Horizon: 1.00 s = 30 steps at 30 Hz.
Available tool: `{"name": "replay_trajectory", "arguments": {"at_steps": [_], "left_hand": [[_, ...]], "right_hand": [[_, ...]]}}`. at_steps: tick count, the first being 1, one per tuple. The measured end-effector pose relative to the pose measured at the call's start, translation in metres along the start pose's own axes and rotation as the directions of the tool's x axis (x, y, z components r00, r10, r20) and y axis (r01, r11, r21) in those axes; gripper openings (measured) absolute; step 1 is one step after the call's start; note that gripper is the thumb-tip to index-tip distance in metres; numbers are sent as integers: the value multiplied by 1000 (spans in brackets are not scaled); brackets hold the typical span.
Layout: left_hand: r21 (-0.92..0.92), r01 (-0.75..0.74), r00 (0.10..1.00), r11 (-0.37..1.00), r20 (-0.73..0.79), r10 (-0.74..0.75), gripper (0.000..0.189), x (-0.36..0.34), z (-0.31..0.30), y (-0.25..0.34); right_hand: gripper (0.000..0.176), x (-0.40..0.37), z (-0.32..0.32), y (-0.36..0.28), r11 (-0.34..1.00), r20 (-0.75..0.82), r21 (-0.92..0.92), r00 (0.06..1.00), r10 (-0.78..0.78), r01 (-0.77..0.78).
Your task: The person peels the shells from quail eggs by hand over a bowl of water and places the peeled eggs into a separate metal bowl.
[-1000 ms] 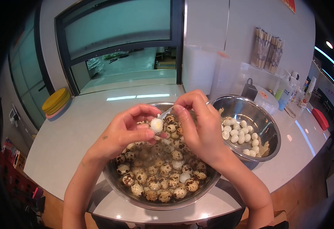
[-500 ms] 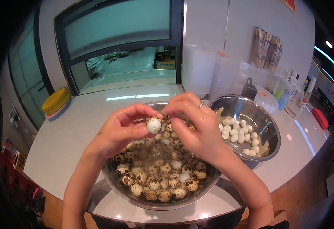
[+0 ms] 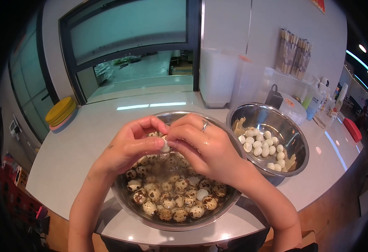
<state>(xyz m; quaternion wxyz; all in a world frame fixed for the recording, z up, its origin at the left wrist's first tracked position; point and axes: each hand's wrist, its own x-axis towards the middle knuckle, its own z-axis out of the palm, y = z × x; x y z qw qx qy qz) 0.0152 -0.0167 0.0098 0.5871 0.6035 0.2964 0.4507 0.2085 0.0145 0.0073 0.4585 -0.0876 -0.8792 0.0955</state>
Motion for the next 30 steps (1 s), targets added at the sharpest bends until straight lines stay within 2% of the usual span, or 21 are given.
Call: {"name": "replay_trajectory", "arguments": {"at_steps": [16, 19, 21, 27, 28, 30], "left_hand": [[-8, 5, 1000, 1000, -29, -5, 19, 1, 2, 0], [-1, -8, 1000, 1000, -27, 8, 19, 1, 3, 1], [2, -19, 1000, 1000, -18, 19, 19, 0, 4, 2], [-9, -6, 1000, 1000, -28, 6, 28, -1, 5, 4], [-34, -43, 999, 999, -21, 42, 32, 1, 3, 2], [-58, -80, 997, 995, -16, 79, 35, 1, 2, 1]], "right_hand": [[13, 1, 2, 0, 999, 21, -37, 999, -33, 34], [11, 1, 0, -2, 1000, 3, -24, 1000, 0, 0], [11, 1, -3, 2, 996, -67, -93, 998, 13, -20], [11, 1, -3, 2, 999, -80, -27, 996, 23, -25], [11, 1, -2, 2, 999, -80, -27, 996, 24, -26], [12, 2, -2, 2, 993, -107, -121, 994, -22, 9]]}}
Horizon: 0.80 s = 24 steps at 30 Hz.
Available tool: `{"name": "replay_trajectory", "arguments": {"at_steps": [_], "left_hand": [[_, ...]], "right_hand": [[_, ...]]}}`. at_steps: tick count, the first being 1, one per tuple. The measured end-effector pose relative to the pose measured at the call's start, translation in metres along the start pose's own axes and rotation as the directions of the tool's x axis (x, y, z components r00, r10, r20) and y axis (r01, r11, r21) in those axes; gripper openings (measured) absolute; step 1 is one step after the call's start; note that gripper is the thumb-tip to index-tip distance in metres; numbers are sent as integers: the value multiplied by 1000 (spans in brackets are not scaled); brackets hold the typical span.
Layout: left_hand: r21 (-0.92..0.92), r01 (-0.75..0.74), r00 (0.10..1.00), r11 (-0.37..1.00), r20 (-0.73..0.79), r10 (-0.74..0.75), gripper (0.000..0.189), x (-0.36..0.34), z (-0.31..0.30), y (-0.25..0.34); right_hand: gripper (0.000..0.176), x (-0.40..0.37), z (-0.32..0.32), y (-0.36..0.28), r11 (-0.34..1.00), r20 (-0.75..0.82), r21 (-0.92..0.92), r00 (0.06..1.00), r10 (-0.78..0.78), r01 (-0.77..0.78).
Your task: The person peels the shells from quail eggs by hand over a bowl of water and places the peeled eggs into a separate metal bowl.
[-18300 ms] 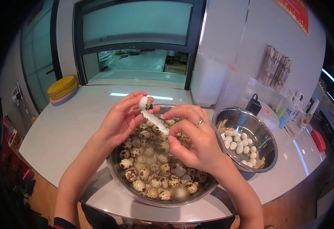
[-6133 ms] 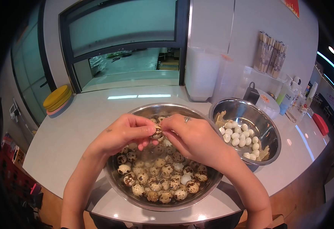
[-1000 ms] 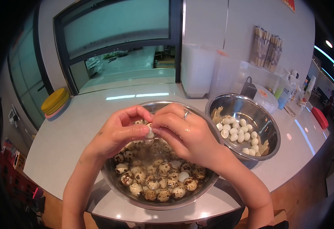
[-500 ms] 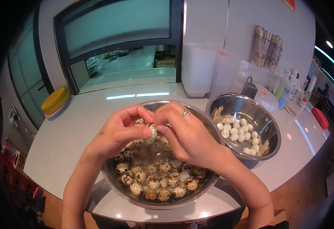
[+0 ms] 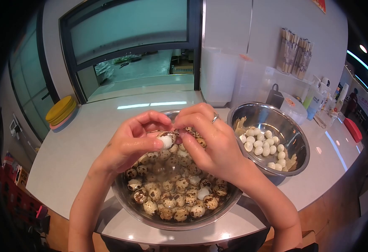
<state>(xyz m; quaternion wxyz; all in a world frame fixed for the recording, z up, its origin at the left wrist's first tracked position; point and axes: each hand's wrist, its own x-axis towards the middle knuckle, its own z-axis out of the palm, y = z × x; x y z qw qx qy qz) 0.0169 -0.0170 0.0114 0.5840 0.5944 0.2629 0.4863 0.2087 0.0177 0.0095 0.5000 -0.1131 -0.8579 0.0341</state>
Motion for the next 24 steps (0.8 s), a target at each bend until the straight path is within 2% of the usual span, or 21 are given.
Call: {"name": "replay_trajectory", "arguments": {"at_steps": [3, 8, 12, 18, 20, 24], "left_hand": [[-33, 28, 1000, 999, 10, -27, 38, -1, 2, 3], [31, 88, 996, 996, -7, -88, 36, -2, 5, 7], [98, 89, 996, 991, -33, -86, 34, -2, 3, 4], [98, 50, 999, 994, 6, -51, 34, -2, 1, 1], [129, 134, 991, 983, -36, -130, 32, -2, 2, 2], [109, 151, 988, 982, -21, -150, 32, -2, 2, 0]], "right_hand": [[14, 1, -1, -2, 1000, 8, 15, 1000, -10, 10], [11, 0, -1, -1, 999, 76, 49, 997, 0, -4], [11, -2, 2, -2, 996, 132, 71, 990, 46, -56], [12, -2, 3, -1, 997, 141, 76, 990, 13, -24], [11, -3, 4, 0, 998, 150, 60, 989, 4, -14], [10, -3, 4, 2, 996, 161, 93, 987, -22, 6]]}}
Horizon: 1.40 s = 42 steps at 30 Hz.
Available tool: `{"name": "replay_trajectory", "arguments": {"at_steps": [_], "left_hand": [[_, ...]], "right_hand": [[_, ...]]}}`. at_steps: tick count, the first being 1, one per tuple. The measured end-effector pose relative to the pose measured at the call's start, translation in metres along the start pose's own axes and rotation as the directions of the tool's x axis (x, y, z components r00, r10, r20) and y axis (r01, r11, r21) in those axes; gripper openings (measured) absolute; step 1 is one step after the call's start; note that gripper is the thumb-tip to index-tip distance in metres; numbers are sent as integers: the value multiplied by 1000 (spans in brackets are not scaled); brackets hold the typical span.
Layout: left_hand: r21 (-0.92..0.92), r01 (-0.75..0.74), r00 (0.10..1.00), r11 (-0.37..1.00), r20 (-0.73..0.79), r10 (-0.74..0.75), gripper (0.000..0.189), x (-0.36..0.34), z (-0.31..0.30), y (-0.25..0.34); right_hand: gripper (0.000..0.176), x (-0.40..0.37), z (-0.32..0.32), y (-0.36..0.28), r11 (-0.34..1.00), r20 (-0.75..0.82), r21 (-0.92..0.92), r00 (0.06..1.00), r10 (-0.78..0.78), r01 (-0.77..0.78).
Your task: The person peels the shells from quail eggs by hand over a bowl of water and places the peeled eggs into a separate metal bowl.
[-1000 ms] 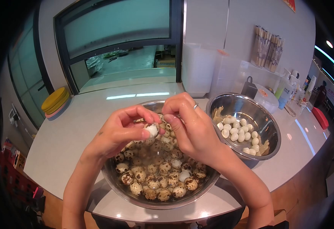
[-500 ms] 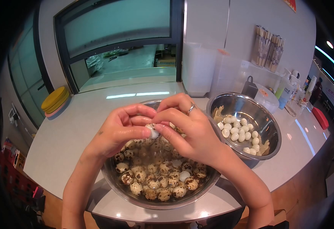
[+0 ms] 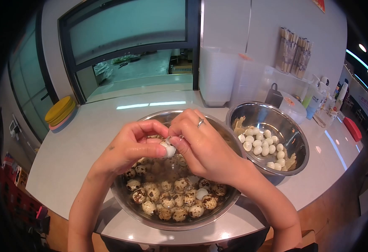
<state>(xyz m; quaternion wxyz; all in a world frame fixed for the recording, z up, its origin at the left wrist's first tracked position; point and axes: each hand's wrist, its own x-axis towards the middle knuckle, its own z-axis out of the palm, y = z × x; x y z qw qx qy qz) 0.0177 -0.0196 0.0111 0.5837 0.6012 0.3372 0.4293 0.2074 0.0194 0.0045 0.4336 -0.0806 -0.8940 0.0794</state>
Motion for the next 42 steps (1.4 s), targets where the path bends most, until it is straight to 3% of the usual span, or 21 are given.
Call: {"name": "replay_trajectory", "arguments": {"at_steps": [7, 13, 22, 27, 29, 33, 36, 37, 39, 42], "left_hand": [[-31, -22, 999, 999, 25, 23, 29, -1, -1, 1], [-26, -3, 999, 1000, 40, 4, 29, -1, 0, 0], [-60, -19, 1000, 998, 21, 20, 31, 3, 3, -2], [-152, 11, 999, 988, 50, -3, 32, -1, 7, 4], [-144, -83, 996, 986, 29, 88, 33, -1, 6, 2], [-105, -88, 995, 991, 43, 93, 33, 0, 3, 3], [-131, -99, 994, 986, 28, 103, 34, 2, 2, 1], [-146, -100, 995, 984, 9, 103, 34, 2, 2, 1], [-160, -102, 995, 982, -11, 102, 34, 1, 0, 1], [-212, -110, 994, 971, 3, 113, 34, 1, -3, 0]], "right_hand": [[11, 1, 0, -4, 1000, -1, 25, 1000, 13, -13], [14, 1, 2, -4, 995, -19, -93, 999, -30, 28], [7, 0, 1, -3, 997, -53, -77, 998, 16, -20], [5, 0, -3, -4, 982, -173, -42, 969, 176, -186], [5, 0, -3, -3, 972, -212, -55, 954, 211, -227], [6, -1, -2, 1, 945, -281, -89, 918, 280, -315], [8, 0, -4, 1, 956, -254, -189, 952, 173, -224], [8, 0, -4, 0, 956, -254, -189, 952, 172, -223], [15, 2, -3, -4, 991, -159, -114, 986, 52, -71], [19, 2, 0, -5, 993, -82, -117, 997, 17, -26]]}}
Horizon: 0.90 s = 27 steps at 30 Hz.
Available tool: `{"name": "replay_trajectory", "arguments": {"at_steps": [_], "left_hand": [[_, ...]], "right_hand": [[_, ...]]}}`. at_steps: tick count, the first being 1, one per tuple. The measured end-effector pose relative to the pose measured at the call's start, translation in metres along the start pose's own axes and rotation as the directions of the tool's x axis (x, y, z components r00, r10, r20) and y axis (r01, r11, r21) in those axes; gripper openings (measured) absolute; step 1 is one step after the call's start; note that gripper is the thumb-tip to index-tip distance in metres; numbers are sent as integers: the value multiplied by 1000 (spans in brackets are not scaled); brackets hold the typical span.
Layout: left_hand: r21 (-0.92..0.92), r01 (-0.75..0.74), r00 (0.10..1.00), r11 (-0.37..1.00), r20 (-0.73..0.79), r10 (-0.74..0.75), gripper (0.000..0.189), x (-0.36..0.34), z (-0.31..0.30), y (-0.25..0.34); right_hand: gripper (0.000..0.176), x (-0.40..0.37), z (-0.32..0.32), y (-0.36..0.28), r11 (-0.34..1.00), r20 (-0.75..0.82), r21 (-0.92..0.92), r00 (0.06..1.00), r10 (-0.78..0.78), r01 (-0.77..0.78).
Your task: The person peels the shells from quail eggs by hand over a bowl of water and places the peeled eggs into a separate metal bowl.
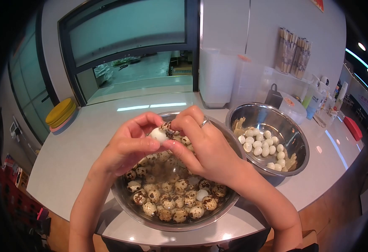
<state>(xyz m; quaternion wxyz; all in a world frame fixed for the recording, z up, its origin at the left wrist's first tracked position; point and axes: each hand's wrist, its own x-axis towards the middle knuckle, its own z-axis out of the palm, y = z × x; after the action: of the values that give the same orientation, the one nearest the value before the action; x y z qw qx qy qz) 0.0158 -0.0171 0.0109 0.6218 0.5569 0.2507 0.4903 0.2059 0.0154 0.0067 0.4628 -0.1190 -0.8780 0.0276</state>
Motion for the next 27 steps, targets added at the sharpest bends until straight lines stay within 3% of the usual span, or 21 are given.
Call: {"name": "replay_trajectory", "arguments": {"at_steps": [5, 8, 16, 23, 25, 27], "left_hand": [[61, 54, 998, 997, 17, -55, 31, 1, 2, -3], [125, 83, 995, 989, 47, -89, 28, 0, 5, 1], [51, 61, 998, 997, 0, -61, 30, -1, 9, 4], [20, -32, 998, 999, -52, 33, 25, -1, 10, 3], [22, -28, 998, 999, -52, 29, 26, 0, 5, 0], [23, -24, 998, 999, -55, 25, 26, 0, 2, -1]], "right_hand": [[20, -1, 1, 1, 999, 32, -11, 999, -30, 30], [20, -1, 0, 1, 986, 85, -131, 992, -93, 103], [12, -1, -1, 3, 994, -129, -93, 991, 40, -53], [8, -1, -4, 1, 988, -201, -98, 974, 100, -122], [8, -1, -4, 3, 996, -145, -93, 989, -18, 5], [8, 0, -3, -1, 997, -121, -67, 992, -46, 38]]}}
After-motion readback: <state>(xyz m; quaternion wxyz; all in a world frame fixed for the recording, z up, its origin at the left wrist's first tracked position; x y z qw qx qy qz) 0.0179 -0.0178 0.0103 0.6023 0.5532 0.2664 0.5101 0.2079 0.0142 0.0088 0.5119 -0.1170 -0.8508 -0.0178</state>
